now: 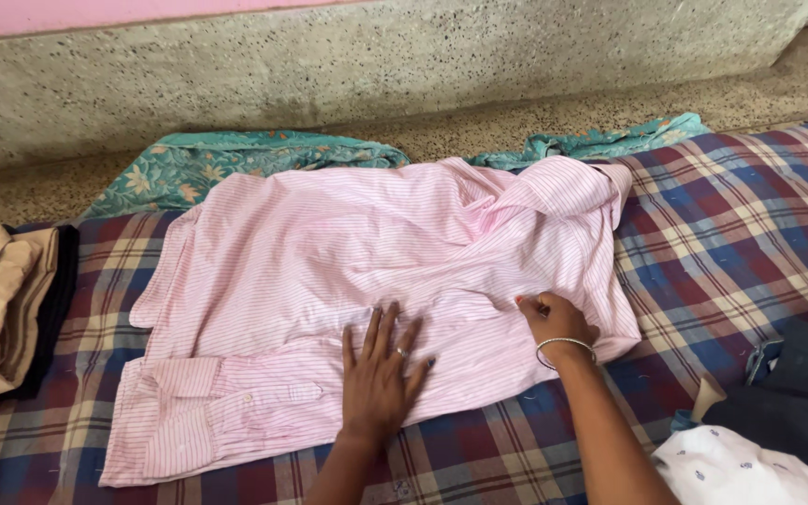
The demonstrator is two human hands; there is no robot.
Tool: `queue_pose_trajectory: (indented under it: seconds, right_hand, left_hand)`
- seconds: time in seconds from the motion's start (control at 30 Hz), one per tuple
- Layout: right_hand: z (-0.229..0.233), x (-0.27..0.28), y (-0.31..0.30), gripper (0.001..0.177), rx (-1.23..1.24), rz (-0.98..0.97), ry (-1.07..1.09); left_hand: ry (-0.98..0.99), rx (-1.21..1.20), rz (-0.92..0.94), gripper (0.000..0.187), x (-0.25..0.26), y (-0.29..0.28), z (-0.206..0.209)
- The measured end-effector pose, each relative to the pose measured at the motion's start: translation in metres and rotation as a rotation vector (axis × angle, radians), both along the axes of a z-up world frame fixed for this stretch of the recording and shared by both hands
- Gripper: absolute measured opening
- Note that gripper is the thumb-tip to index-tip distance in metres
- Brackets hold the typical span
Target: The person buttons a pink striped shirt, smooths the fabric with their hands on a bed, and folds the sleeves and bottom section of the shirt.
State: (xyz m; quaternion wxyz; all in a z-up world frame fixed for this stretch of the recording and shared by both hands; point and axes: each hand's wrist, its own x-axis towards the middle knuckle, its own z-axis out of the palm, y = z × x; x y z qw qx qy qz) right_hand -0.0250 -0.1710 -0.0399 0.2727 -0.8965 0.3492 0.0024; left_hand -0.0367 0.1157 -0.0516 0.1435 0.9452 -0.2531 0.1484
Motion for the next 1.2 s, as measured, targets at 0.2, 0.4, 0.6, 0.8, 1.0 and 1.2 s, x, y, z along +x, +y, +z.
queue_pose_trajectory:
  seconds: [0.2,0.4,0.6,0.8,1.0,1.2]
  right_hand:
    - [0.030,0.006,0.011,0.038,0.090,0.381,-0.312]
    - [0.021,0.005,0.027,0.023,0.033,0.331,-0.336]
    - [0.006,0.014,0.046,0.023,-0.085,0.240,-0.376]
    - [-0.048,0.025,0.035,0.020,-0.189,0.295,-0.496]
    - [-0.014,0.030,-0.031,0.055,0.525,0.436,0.111]
    - [0.010,-0.021,-0.087,0.092,0.246,0.512,0.232]
  left_hand:
    - [-0.110,-0.024,0.086,0.068,-0.014,0.007,0.005]
    - [-0.078,-0.037,0.067,0.069,-0.015,0.008,0.008]
    - [-0.056,-0.075,0.060,0.063,-0.010,0.006,0.002]
    - [-0.009,-0.162,0.063,0.045,-0.011,0.008,0.002]
    - [0.267,-0.080,0.096,0.049,-0.026,0.021,0.014]
    - [0.055,-0.152,-0.070,0.076,-0.063,0.088,0.030]
